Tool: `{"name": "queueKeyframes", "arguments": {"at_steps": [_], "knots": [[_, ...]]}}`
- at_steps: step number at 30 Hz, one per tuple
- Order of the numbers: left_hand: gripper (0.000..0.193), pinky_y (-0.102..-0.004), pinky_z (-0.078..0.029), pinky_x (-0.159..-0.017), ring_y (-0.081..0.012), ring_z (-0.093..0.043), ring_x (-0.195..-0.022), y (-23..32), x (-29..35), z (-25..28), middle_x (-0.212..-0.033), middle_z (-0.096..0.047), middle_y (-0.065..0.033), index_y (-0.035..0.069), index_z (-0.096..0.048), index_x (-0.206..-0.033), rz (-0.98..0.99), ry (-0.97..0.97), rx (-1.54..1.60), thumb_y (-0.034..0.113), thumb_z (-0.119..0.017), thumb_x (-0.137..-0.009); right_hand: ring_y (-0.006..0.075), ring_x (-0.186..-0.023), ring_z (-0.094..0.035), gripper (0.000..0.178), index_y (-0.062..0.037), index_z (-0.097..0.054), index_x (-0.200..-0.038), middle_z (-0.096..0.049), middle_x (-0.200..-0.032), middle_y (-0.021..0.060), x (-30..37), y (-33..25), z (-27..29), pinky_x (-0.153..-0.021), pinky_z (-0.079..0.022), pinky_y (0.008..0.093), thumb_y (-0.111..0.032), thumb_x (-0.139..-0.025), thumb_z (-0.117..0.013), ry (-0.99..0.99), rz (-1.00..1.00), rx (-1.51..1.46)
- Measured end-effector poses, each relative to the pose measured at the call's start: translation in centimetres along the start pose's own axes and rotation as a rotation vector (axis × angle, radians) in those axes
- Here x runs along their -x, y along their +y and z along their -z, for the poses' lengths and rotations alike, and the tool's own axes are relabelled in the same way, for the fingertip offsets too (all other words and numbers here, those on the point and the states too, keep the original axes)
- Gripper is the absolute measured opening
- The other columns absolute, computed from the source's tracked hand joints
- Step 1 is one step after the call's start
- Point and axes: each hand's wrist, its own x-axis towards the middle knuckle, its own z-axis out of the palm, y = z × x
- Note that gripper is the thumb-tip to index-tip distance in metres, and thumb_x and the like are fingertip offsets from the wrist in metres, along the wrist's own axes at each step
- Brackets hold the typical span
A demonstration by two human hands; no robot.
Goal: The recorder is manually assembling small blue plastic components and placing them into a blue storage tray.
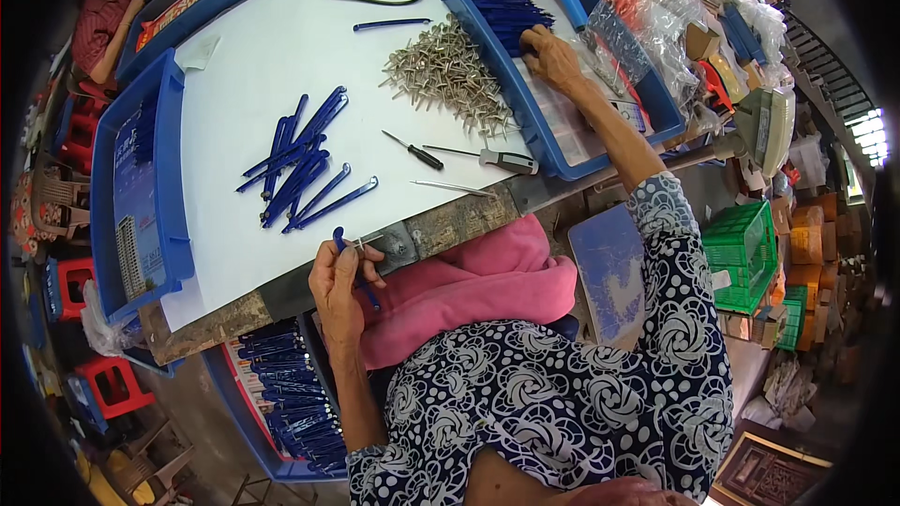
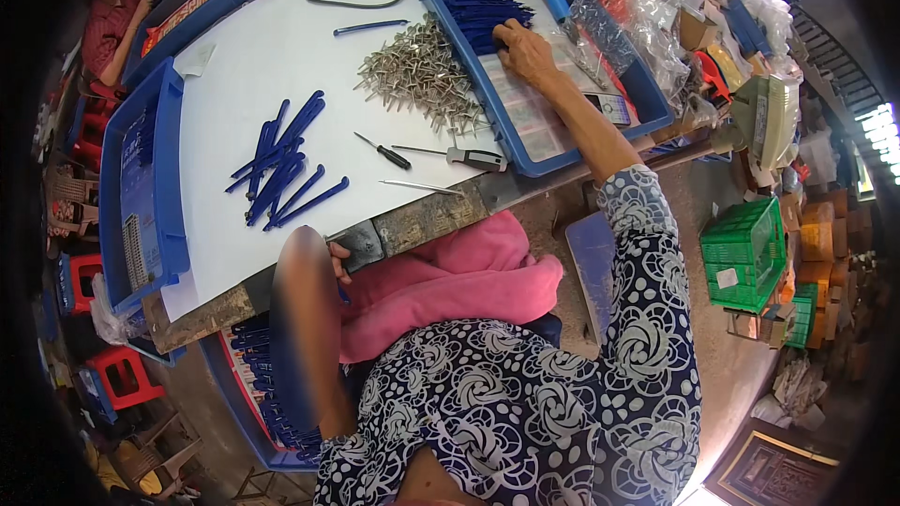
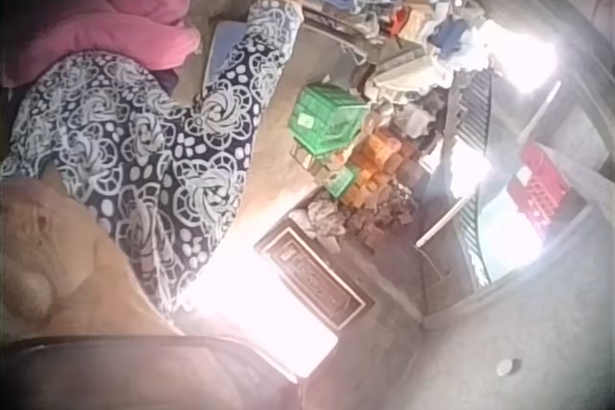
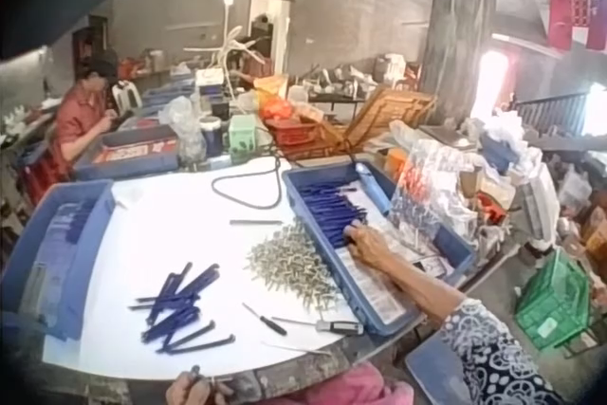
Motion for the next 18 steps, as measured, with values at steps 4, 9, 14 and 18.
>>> {"name": "queueKeyframes", "arguments": {"at_steps": [4, 9, 14, 18], "knots": [[0.018, -0.0241, -0.046, -0.053, -0.0096, -0.048, -0.059, 0.1, 0.1, 0.0, -0.078, -0.058, -0.0119, -0.001, -0.049, -0.086, -0.026, -0.010, 0.011, 0.017, -0.046, -0.090, 0.0272, -0.082, -0.054, 0.019, -0.0080, -0.049, -0.086, -0.050, -0.081, 0.0075, 0.1, -0.5, -0.2, -0.067, -0.045, 0.0372, -0.005, -0.069, -0.056, 0.037, 0.081, 0.056], [0.017, -0.0235, -0.045, -0.051, -0.0103, -0.047, -0.055, 0.2, 0.1, 0.2, -0.076, -0.058, -0.0139, 0.000, -0.048, -0.084, -0.015, 0.018, 0.087, 0.016, -0.046, -0.089, 0.0276, -0.082, -0.055, 0.019, -0.0066, -0.048, -0.084, -0.052, -0.080, 0.0080, 0.4, -1.0, 0.8, -0.066, -0.046, 0.0361, 0.001, -0.068, -0.054, 0.047, 0.264, 0.069], [0.014, -0.0206, -0.035, -0.045, -0.0081, -0.041, -0.051, 1.1, 0.7, 0.3, -0.073, -0.056, -0.0137, -0.001, -0.048, -0.086, -0.019, 0.022, 0.247, 0.013, -0.046, -0.089, 0.0307, -0.083, -0.055, 0.030, -0.0053, -0.047, -0.092, -0.054, -0.084, 0.0106, 0.7, -1.6, 2.6, -0.069, -0.045, 0.0368, 0.005, -0.065, -0.055, 0.008, 0.261, 0.057], [0.015, -0.0189, -0.026, -0.044, -0.0057, -0.035, -0.050, 1.7, 1.0, 0.1, -0.071, -0.055, -0.0104, -0.003, -0.050, -0.095, 0.042, -0.044, 0.435, 0.009, -0.047, -0.088, 0.0330, -0.084, -0.054, 0.031, -0.0022, -0.050, -0.097, -0.054, -0.087, 0.0146, 1.4, -0.9, 3.7, -0.070, -0.044, 0.0394, 0.000, -0.066, -0.053, 0.107, 0.165, 0.058]]}}
